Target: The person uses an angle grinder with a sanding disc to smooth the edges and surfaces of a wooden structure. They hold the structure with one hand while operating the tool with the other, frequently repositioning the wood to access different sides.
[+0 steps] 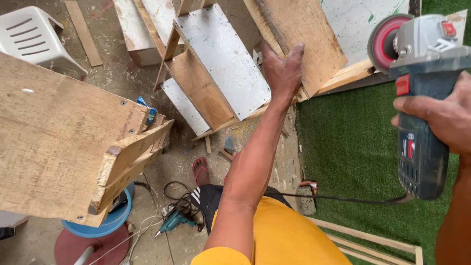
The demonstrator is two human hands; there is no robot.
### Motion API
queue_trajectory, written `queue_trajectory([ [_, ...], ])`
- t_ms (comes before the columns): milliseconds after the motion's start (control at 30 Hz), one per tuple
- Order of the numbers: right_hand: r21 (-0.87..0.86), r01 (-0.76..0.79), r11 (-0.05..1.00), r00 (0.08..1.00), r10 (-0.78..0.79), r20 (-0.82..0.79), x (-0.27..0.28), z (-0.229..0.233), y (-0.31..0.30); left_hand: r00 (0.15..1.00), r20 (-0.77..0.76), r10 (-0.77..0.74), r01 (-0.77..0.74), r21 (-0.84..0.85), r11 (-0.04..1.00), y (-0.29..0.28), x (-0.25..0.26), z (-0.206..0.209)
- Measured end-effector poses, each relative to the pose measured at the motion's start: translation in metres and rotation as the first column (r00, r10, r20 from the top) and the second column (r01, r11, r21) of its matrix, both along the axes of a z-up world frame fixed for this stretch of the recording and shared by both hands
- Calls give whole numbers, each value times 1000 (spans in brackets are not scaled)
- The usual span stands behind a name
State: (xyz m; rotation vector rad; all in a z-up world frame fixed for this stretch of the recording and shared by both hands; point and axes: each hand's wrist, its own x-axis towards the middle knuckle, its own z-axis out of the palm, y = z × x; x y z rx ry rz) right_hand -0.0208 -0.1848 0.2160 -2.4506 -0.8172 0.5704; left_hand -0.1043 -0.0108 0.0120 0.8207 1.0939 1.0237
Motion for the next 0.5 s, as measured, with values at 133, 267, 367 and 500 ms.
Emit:
queue_trajectory([
  [133, -44, 9, 999, 1000, -9, -7, -16, 4, -1, 998, 56, -34, 36, -38, 999, -6, -23, 18],
  [267, -191, -25, 981, 998, 36, 51, -51, 31, 23, 990, 136, -18, 22, -29, 999, -6, -31, 23],
  [367, -174, -31, 984, 999, 37, 34, -44, 19, 14, 990, 139, -3, 7, -30, 1000, -3, -35, 19],
  [500, -133, -62, 989, 991, 76, 106, -59, 24, 15, 988, 151, -36, 46, -60, 997, -6, -33, 14],
])
